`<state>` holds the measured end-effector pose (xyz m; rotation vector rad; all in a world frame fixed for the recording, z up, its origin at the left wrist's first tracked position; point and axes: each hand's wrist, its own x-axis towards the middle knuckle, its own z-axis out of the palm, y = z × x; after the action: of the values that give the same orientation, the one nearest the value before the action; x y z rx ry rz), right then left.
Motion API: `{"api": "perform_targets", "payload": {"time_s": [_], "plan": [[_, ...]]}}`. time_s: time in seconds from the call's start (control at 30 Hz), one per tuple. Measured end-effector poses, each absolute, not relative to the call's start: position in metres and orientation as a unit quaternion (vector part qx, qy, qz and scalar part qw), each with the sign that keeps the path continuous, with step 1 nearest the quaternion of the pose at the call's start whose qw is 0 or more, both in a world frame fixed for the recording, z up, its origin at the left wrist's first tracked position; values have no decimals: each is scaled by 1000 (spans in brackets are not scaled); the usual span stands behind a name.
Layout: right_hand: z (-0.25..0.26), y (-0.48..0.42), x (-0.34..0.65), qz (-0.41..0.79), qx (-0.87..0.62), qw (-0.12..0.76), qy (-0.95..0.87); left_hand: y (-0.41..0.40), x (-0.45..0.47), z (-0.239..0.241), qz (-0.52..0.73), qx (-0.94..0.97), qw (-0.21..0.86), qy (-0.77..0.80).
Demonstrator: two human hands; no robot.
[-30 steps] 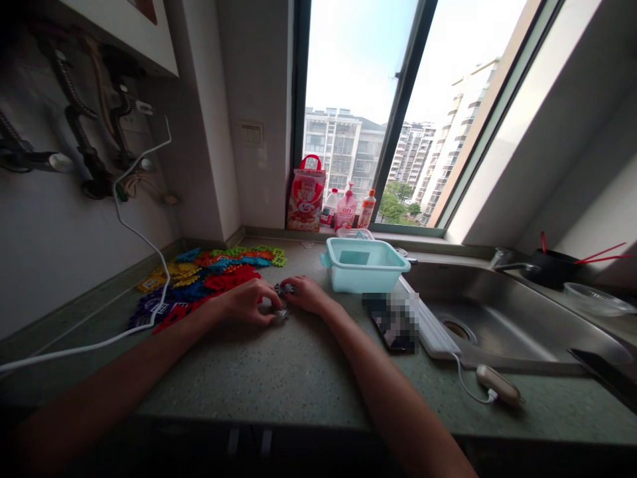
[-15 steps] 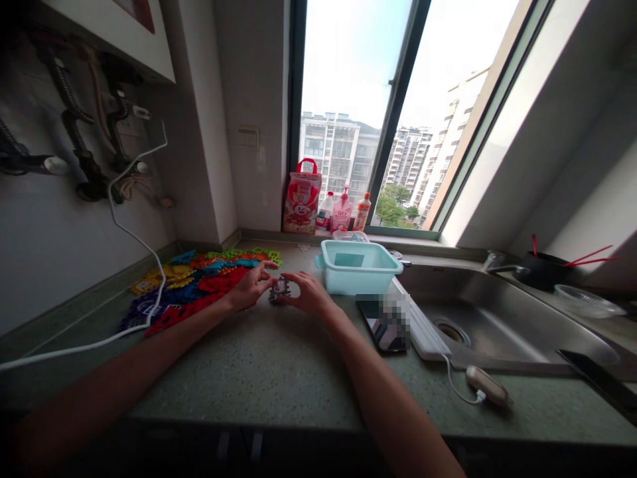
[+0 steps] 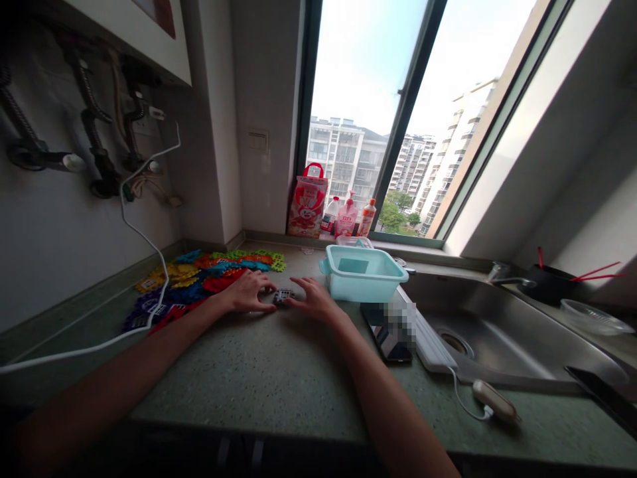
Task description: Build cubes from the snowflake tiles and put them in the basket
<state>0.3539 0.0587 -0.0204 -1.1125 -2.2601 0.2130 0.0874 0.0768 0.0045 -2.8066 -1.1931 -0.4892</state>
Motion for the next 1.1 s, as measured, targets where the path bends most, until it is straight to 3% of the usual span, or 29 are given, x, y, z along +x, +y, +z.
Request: {"api": "perform_targets", "payload": {"time_s": [0.2, 0.57, 0.77, 1.1], "plan": [[-15, 49, 363, 130, -442, 250, -851, 78, 85, 2, -201, -920, -5, -337], [-28, 54, 356, 128, -435, 278, -847, 63, 90, 9, -184, -924, -22, -333], [-17, 48, 358, 77, -476, 234, -844, 71, 87, 2, -206, -900, 30, -383], [-18, 50, 355, 53, -491, 230, -839, 74, 91, -4, -220, -899, -66, -374]]}}
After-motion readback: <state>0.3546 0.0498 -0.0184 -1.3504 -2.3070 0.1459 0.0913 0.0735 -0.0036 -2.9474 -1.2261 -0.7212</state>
